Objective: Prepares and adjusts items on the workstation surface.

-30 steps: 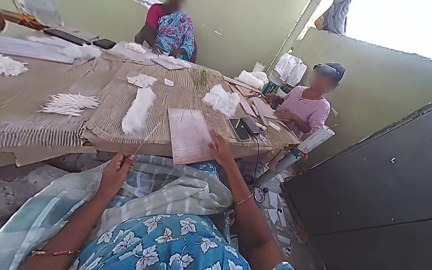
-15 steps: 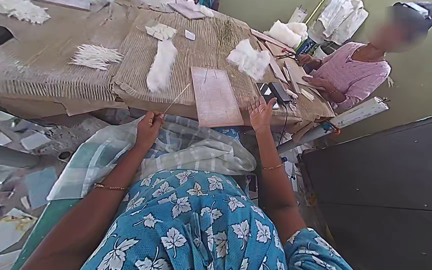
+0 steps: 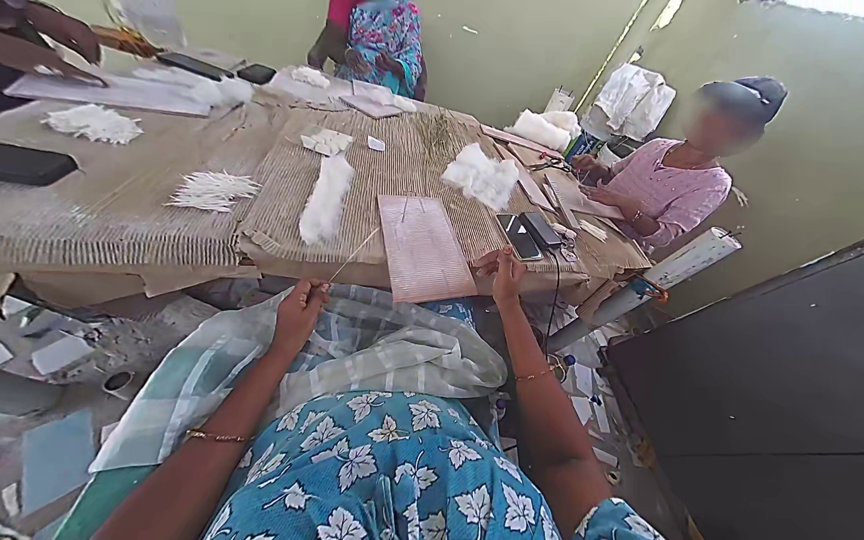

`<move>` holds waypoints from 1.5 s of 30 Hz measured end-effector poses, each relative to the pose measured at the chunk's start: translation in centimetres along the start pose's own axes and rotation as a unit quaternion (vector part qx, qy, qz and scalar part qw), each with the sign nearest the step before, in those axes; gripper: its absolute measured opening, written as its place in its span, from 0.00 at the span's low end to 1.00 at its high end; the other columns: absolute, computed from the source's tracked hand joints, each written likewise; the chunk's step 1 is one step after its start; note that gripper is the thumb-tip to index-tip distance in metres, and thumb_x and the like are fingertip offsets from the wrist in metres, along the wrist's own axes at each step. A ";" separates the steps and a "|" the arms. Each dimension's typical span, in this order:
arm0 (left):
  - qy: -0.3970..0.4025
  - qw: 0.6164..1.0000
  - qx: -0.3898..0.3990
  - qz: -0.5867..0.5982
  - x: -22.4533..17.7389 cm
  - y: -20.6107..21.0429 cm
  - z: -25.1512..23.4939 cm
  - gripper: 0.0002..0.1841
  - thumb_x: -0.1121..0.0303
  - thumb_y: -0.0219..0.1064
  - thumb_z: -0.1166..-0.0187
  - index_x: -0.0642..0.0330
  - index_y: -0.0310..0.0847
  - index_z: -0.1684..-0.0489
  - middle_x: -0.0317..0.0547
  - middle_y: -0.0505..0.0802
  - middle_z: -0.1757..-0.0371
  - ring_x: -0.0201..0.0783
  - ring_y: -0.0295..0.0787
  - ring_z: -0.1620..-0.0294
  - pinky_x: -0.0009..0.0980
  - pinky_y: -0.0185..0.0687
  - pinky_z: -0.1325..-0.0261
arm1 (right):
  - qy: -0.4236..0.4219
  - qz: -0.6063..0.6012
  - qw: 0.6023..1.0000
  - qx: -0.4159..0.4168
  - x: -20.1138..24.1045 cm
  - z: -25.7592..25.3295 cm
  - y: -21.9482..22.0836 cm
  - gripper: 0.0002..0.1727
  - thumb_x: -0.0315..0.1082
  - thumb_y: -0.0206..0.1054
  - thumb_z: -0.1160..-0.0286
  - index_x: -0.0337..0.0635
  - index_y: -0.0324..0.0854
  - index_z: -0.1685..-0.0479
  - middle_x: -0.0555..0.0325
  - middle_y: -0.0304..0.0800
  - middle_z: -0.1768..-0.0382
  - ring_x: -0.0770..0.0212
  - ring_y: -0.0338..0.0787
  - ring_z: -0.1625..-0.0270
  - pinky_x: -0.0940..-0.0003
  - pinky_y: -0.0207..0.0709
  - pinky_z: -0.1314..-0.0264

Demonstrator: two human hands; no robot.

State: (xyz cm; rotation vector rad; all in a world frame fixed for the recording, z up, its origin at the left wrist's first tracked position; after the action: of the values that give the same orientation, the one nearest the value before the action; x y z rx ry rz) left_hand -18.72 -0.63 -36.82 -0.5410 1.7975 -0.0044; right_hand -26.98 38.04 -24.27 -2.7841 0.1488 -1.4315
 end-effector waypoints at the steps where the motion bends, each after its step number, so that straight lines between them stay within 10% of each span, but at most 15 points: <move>1: 0.000 1.000 0.000 0.001 -0.1 0.0 0.0 0.17 0.64 0.56 0.09 0.72 0.80 0.41 0.47 0.89 0.60 0.26 0.83 0.69 0.24 0.80 0.62 | 0.002 -0.001 1.000 0.001 0.1 0.0 0.1 0.35 0.52 0.38 0.07 0.44 0.84 0.75 0.66 0.92 0.79 0.73 0.88 0.79 0.75 0.84 0.72; 13: -0.002 1.000 0.004 0.009 -0.2 0.1 0.2 0.15 0.67 0.55 0.09 0.72 0.80 0.43 0.44 0.88 0.61 0.21 0.82 0.68 0.19 0.79 0.63 | -0.007 -0.009 1.000 0.027 1.1 0.1 0.9 0.31 0.41 0.40 0.07 0.40 0.83 0.76 0.67 0.91 0.78 0.76 0.86 0.78 0.79 0.84 0.69; 20: 0.022 1.000 -0.002 -0.010 -0.4 0.0 -0.2 0.16 0.66 0.55 0.09 0.72 0.81 0.44 0.45 0.89 0.61 0.24 0.83 0.65 0.22 0.80 0.56 | 0.034 -0.066 0.997 -0.028 0.3 -0.6 -0.2 0.37 0.53 0.33 0.07 0.46 0.82 0.77 0.67 0.91 0.80 0.74 0.87 0.79 0.77 0.83 0.72; 29: 0.021 0.999 0.011 -0.040 -0.4 0.1 0.2 0.15 0.65 0.57 0.10 0.71 0.82 0.44 0.46 0.88 0.63 0.26 0.81 0.67 0.25 0.78 0.57 | -0.023 0.025 0.995 0.093 0.8 0.8 2.5 0.31 0.48 0.44 0.08 0.41 0.84 0.75 0.66 0.92 0.75 0.76 0.86 0.77 0.77 0.83 0.69; 38: 0.045 0.967 0.083 -0.236 -8.3 3.1 -0.9 0.16 0.62 0.57 0.07 0.62 0.86 0.39 0.61 0.93 0.50 0.63 0.92 0.52 0.66 0.83 0.50 | 0.010 0.028 0.997 0.070 0.1 0.6 2.6 0.37 0.57 0.36 0.07 0.44 0.84 0.71 0.68 0.92 0.75 0.76 0.85 0.78 0.77 0.81 0.72; 45: 0.043 0.938 0.136 -0.316 -9.8 5.3 -3.1 0.18 0.59 0.52 0.05 0.58 0.84 0.34 0.59 0.93 0.44 0.62 0.94 0.48 0.63 0.85 0.50 | -0.027 0.194 0.964 0.180 0.6 -2.3 6.7 0.38 0.52 0.35 0.05 0.30 0.88 0.46 0.44 0.94 0.45 0.54 0.93 0.40 0.54 0.81 0.30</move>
State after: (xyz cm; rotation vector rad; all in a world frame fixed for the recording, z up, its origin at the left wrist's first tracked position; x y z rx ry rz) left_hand -21.55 6.84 -28.39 -0.9032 1.5998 -0.7188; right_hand -29.09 31.41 -22.77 -2.3350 0.3685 -1.1524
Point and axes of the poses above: each hand's wrist, its own z-axis away from the middle knuckle, its own y-axis out of the palm, x = y × z, the point moved 7 cm from there along -z, towards the middle knuckle
